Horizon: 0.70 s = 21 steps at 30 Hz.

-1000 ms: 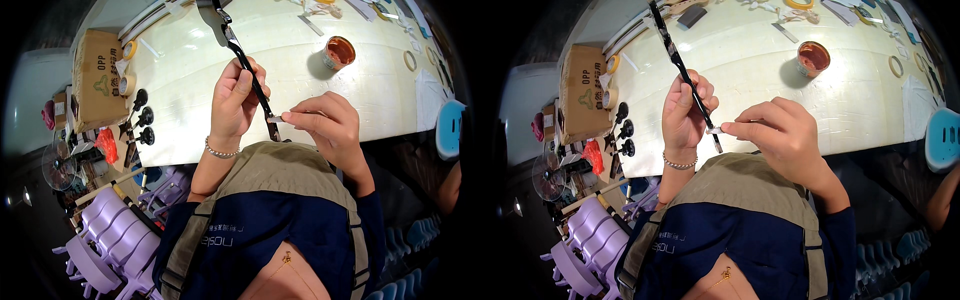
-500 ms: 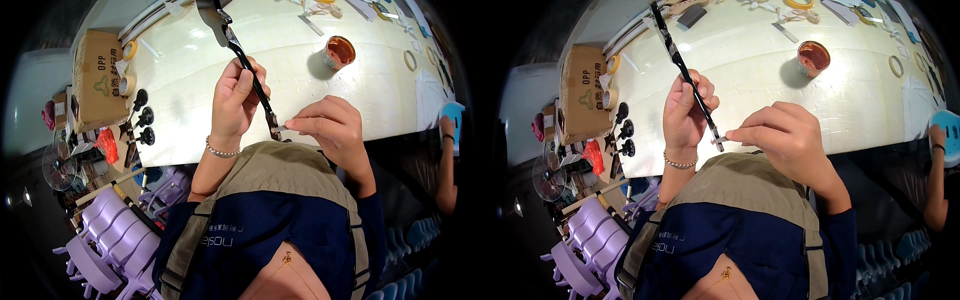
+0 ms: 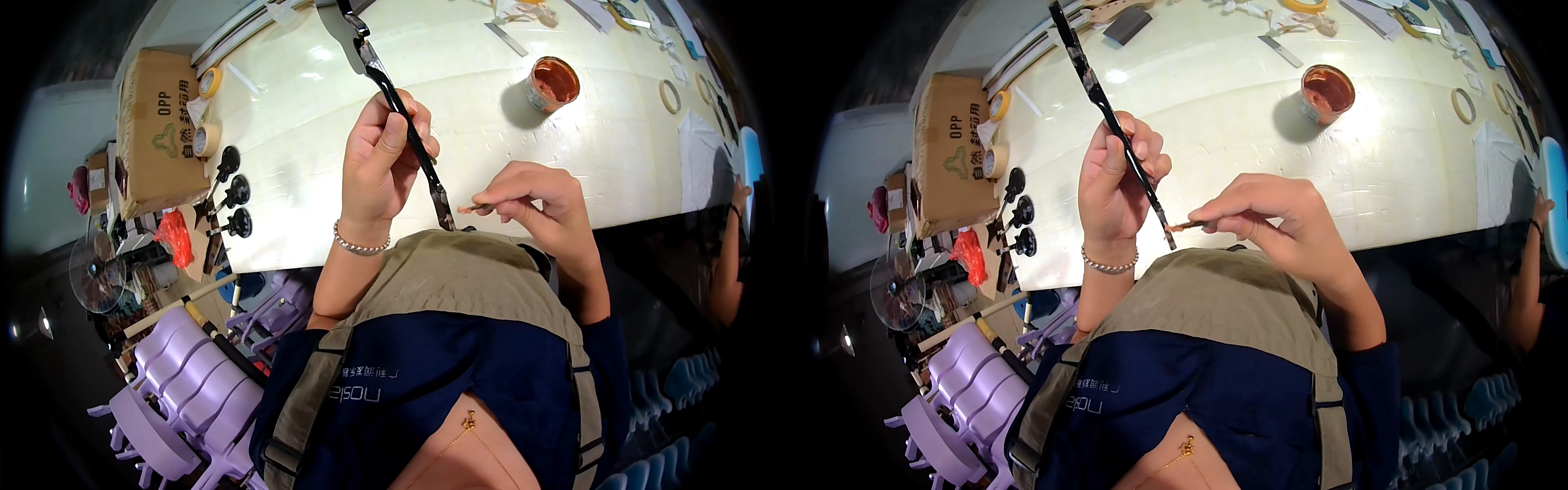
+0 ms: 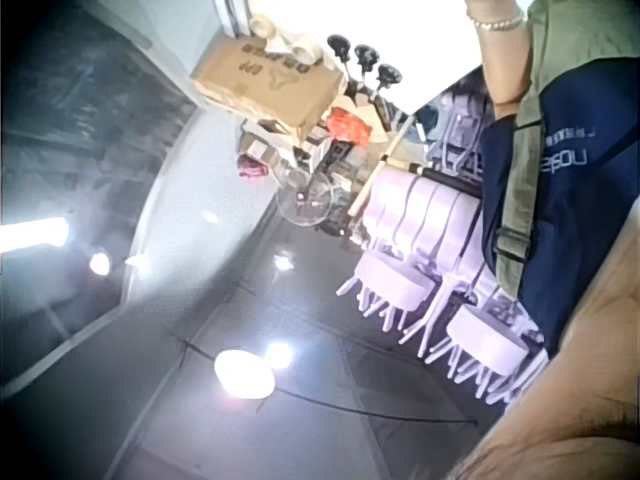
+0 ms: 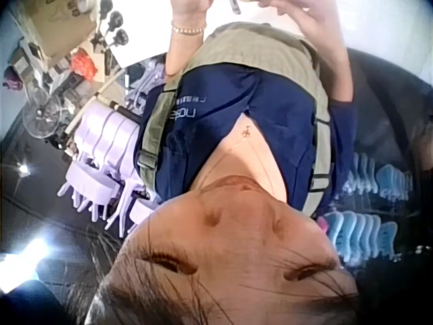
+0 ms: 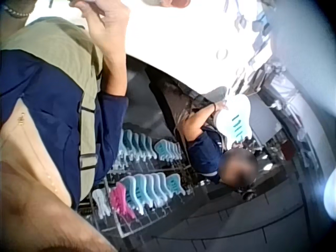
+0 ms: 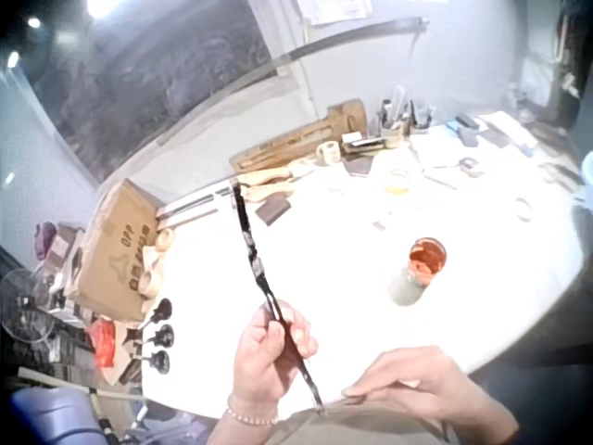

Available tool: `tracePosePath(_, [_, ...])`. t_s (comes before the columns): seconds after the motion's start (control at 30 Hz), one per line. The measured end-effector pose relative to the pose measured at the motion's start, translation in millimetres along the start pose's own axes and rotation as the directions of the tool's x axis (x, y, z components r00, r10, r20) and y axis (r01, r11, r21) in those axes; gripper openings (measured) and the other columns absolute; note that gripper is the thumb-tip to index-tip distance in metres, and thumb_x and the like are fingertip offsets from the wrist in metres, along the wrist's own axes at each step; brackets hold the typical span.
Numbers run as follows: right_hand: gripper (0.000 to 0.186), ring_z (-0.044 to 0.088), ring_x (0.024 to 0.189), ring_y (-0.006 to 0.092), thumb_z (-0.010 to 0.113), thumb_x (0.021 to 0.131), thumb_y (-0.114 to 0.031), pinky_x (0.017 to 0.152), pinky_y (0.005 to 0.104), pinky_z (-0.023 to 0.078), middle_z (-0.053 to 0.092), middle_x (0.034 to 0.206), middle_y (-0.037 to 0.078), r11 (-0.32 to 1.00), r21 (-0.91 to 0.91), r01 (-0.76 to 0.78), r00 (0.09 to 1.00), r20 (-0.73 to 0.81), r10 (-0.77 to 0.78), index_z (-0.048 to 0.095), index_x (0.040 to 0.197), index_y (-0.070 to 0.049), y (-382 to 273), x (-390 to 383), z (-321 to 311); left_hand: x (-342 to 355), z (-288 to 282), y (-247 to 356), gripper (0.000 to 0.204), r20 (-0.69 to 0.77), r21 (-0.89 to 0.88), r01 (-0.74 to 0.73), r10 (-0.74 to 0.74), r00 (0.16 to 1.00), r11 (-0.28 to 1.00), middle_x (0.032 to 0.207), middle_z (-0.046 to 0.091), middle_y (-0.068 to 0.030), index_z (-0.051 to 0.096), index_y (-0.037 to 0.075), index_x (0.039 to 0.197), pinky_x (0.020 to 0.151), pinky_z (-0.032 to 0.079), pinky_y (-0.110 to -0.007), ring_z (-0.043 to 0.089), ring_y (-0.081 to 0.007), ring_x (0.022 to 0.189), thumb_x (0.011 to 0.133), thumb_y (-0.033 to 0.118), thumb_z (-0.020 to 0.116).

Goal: The person paints a black guitar body with a reddish-brown substance using a small brush. They repeatedly dip the brush into a container and apply the substance to the body and neck of the guitar, rotating the instrument to cover different areas.

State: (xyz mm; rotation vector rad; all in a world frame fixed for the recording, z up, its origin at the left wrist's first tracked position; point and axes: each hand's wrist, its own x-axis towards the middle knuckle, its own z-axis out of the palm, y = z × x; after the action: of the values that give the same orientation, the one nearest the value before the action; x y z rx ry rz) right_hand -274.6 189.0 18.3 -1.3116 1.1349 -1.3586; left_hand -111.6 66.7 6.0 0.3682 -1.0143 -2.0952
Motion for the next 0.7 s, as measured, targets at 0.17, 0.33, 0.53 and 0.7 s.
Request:
tracePosePath(0.17, [0.025,0.056,0.065,0.0167,0.064,0.069,0.005,0.056,0.0257,0.045,0.061,0.075,0.006,0.956,-0.273,0.112,0.985,-0.099,-0.143,0.069,0.091,-0.008,-7,5,1,0,1,-1,0.018,-0.002,-0.011,0.014,-0.014,1.000,1.000,0.079,0.049,-0.0042,0.048,0.005,0.097,0.061,0.041,-0.023,0.046,-0.0093,0.065,0.090,0.021,0.054])
tracePosePath(0.33, [0.027,0.053,0.062,0.0155,0.066,0.065,-0.002,0.052,0.0241,0.038,0.062,0.077,0.002,0.637,-0.687,0.350,0.910,0.087,-0.406,0.069,0.090,-0.012,-14,9,0,-1,3,1,0.018,-0.036,0.015,0.019,-0.019,0.999,1.000,0.080,0.049,-0.0043,0.048,0.005,0.097,0.061,0.042,-0.023,0.048,-0.0101,0.064,0.090,0.020,0.054])
tracePosePath(0.53, [0.030,0.049,0.059,0.0142,0.065,0.060,-0.006,0.050,0.0246,0.035,0.061,0.076,-0.002,0.392,-0.845,0.363,0.863,0.146,-0.484,0.070,0.088,-0.016,-24,6,5,-2,2,1,0.017,-0.051,0.067,0.023,-0.020,0.998,0.997,0.081,0.050,-0.0042,0.048,0.005,0.097,0.061,0.043,-0.022,0.049,-0.0092,0.064,0.090,0.019,0.054])
tracePosePath(0.7, [0.027,0.050,0.058,0.0136,0.066,0.060,-0.007,0.049,0.0242,0.036,0.060,0.073,-0.003,0.591,-0.702,0.396,0.895,0.152,-0.420,0.069,0.085,-0.016,-21,3,4,-3,2,-1,0.017,-0.047,0.040,0.030,-0.028,0.999,0.999,0.081,0.049,-0.0040,0.048,0.005,0.097,0.061,0.043,-0.022,0.048,-0.0089,0.064,0.090,0.019,0.054])
